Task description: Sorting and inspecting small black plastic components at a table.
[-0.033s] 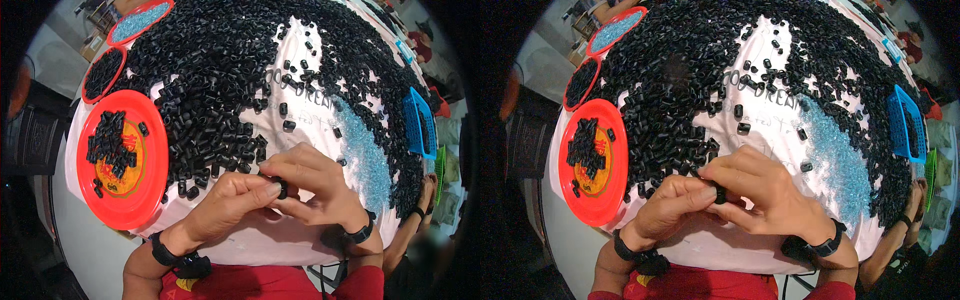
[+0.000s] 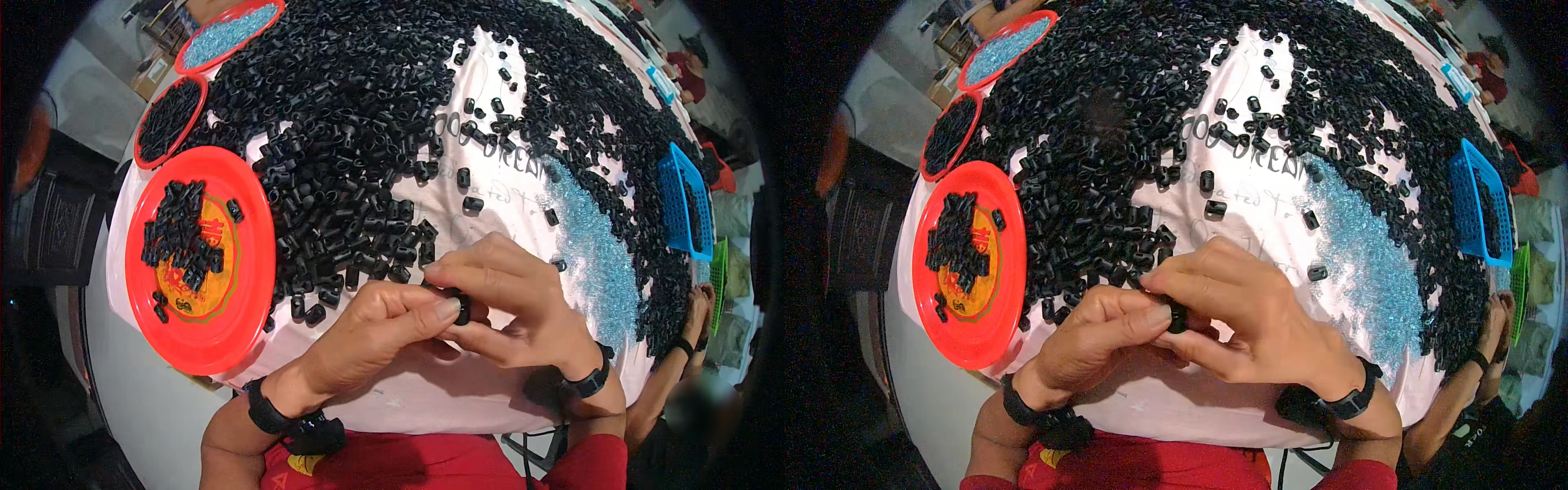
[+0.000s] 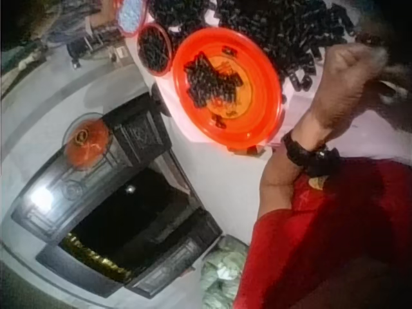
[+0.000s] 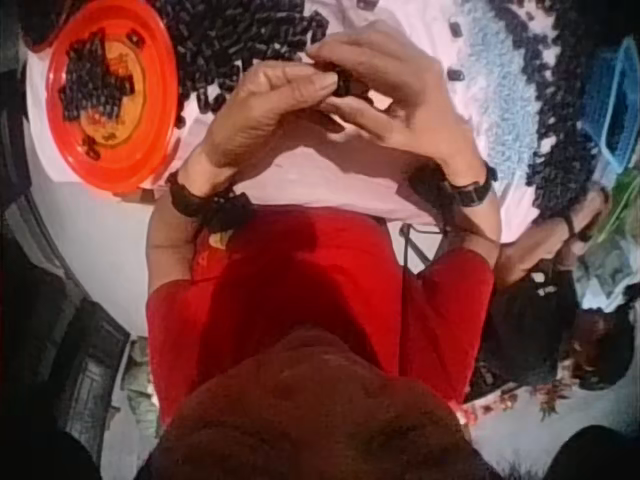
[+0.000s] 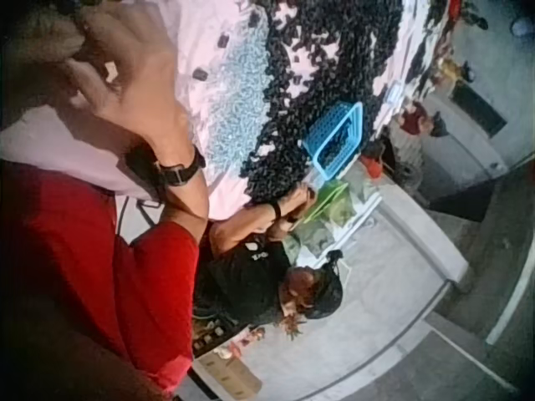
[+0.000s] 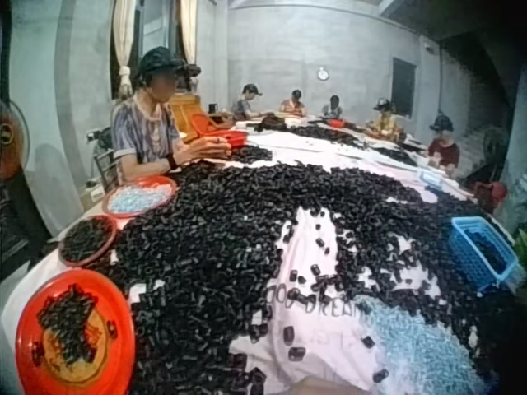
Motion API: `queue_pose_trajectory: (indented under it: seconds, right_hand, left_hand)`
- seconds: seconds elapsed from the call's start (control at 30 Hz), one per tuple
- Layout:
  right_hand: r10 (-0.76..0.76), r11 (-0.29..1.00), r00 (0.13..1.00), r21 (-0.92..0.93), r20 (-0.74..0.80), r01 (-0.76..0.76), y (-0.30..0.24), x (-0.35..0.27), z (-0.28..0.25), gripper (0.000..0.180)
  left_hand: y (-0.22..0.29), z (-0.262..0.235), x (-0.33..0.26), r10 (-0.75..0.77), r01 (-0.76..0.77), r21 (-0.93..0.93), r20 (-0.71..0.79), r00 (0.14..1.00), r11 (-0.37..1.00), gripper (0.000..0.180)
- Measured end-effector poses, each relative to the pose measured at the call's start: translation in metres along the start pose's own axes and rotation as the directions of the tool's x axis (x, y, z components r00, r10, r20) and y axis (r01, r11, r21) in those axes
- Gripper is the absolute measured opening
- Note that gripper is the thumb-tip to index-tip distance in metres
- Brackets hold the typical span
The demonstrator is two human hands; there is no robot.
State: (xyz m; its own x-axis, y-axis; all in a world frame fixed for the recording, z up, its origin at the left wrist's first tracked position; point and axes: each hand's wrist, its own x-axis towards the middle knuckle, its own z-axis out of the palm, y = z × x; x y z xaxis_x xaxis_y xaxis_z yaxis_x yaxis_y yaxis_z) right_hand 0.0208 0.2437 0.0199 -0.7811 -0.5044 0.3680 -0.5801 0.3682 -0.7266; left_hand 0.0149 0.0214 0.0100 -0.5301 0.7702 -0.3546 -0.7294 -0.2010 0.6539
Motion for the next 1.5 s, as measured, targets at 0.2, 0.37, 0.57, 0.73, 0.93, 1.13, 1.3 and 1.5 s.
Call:
queue_pose_trajectory:
  seconds: [0.2, 0.37, 0.57, 0.73, 0.93, 1.13, 1.3, 1.5]
  right_hand:
    - [0.059, 0.997, 0.998, 0.054, -0.007, -0.058, -0.003, 0.0, 0.001, 0.044]
    - [0.1, 0.991, 0.995, 0.092, 0.008, -0.101, -0.004, 0.002, 0.0, 0.044]
    - [0.113, 0.988, 0.993, 0.107, 0.019, -0.115, -0.004, 0.002, 0.0, 0.041]
    - [0.083, 0.993, 0.995, 0.084, 0.047, -0.087, -0.005, 0.002, -0.002, 0.037]
    - [0.051, 0.998, 0.999, -0.022, 0.018, -0.05, -0.006, 0.0, 0.003, 0.038]
    - [0.01, 0.999, 1.0, -0.046, 0.012, -0.01, -0.002, 0.0, 0.006, 0.041]
    - [-0.001, 0.995, 1.0, -0.101, -0.031, -0.002, -0.001, -0.003, 0.006, 0.042]
    - [0.003, 0.997, 0.998, 0.079, -0.068, 0.002, 0.002, -0.002, 0.003, 0.028]
  left_hand:
    - [-0.004, -0.004, 0.001, 0.006, -0.005, -0.027, 0.043, 0.999, 1.0, 0.036]
    - [-0.009, -0.005, 0.003, 0.029, -0.027, -0.047, 0.043, 0.999, 0.999, 0.034]
    - [-0.006, -0.004, 0.002, 0.019, -0.017, -0.043, 0.04, 0.999, 0.999, 0.033]
    - [-0.006, -0.007, -0.001, 0.012, -0.009, -0.045, 0.068, 0.998, 0.999, 0.032]
    - [-0.002, 0.001, -0.001, -0.029, 0.027, -0.023, -0.053, 0.998, 0.999, 0.032]
    - [-0.006, -0.001, 0.002, 0.041, -0.037, 0.066, -0.059, 0.997, 0.997, 0.031]
    - [-0.01, 0.002, 0.005, 0.078, -0.077, 0.014, -0.062, 0.995, 0.997, 0.03]
    - [-0.005, -0.007, 0.002, 0.132, -0.126, 0.181, -0.021, 0.991, 0.975, 0.029]
